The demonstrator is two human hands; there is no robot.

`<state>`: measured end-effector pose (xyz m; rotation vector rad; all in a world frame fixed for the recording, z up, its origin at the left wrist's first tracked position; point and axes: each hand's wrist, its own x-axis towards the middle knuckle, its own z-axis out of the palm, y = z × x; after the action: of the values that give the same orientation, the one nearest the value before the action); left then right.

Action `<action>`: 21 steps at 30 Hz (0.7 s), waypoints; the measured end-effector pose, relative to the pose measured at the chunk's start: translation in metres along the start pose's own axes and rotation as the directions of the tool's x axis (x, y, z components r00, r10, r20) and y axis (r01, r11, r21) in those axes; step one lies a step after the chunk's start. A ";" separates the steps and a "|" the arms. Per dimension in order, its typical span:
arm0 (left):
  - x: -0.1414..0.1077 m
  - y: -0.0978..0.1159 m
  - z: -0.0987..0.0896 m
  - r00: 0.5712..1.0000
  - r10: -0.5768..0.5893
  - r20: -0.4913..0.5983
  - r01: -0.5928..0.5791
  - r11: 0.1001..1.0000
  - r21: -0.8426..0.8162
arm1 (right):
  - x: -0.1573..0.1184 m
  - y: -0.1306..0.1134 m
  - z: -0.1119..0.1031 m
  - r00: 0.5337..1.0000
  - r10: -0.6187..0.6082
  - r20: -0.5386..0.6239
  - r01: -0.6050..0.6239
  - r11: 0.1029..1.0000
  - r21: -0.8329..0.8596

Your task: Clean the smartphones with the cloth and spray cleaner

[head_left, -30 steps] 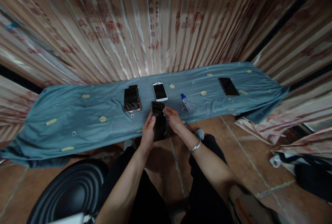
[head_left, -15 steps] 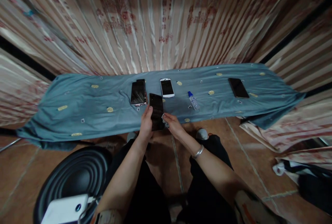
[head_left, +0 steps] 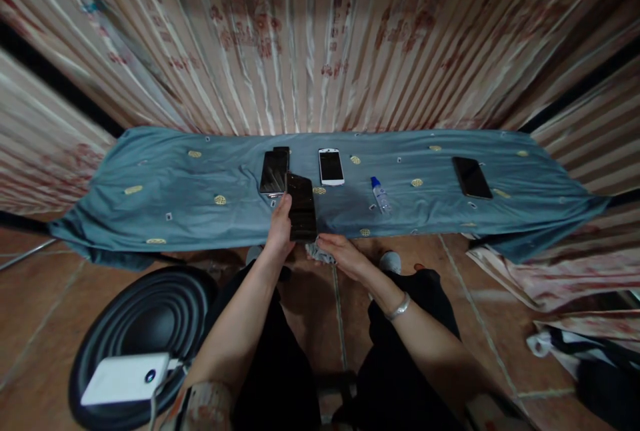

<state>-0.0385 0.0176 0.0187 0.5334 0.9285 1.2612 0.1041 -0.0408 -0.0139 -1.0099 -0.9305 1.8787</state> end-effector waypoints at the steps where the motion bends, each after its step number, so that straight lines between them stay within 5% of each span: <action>1: 0.000 0.002 0.001 1.000 -0.001 -0.021 0.001 1.000 0.009 | -0.004 -0.004 -0.003 0.998 0.024 0.065 -0.022 0.999 -0.031; 3: -0.002 0.004 0.005 0.998 -0.021 -0.053 0.022 1.000 0.015 | -0.012 -0.014 -0.010 0.978 0.071 0.198 -0.054 0.994 -0.092; 5: -0.005 0.004 0.011 0.997 -0.053 -0.056 0.053 0.999 -0.005 | -0.016 -0.023 -0.017 0.977 0.053 0.208 -0.032 0.994 -0.106; 9: -0.014 -0.003 0.022 0.996 -0.089 0.013 0.089 0.996 -0.016 | -0.007 -0.029 -0.032 0.986 -0.154 -0.068 0.153 0.988 -0.019; 13: -0.023 -0.015 0.028 0.974 -0.208 0.093 0.208 0.978 0.009 | 0.010 -0.029 -0.042 0.885 -0.379 -0.269 0.345 0.924 -0.167; 17: -0.031 -0.028 0.031 0.950 -0.281 0.134 0.279 0.960 0.039 | 0.015 -0.032 -0.045 0.742 -0.615 -0.267 0.418 0.736 -0.533; 21: -0.036 -0.039 0.033 0.941 -0.304 0.151 0.294 0.952 0.083 | 0.010 -0.032 -0.044 0.647 -0.762 -0.015 0.445 0.394 -0.804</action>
<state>0.0101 -0.0225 0.0169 0.5112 0.8745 0.9047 0.1489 -0.0087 -0.0071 -1.1872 -1.6156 0.5487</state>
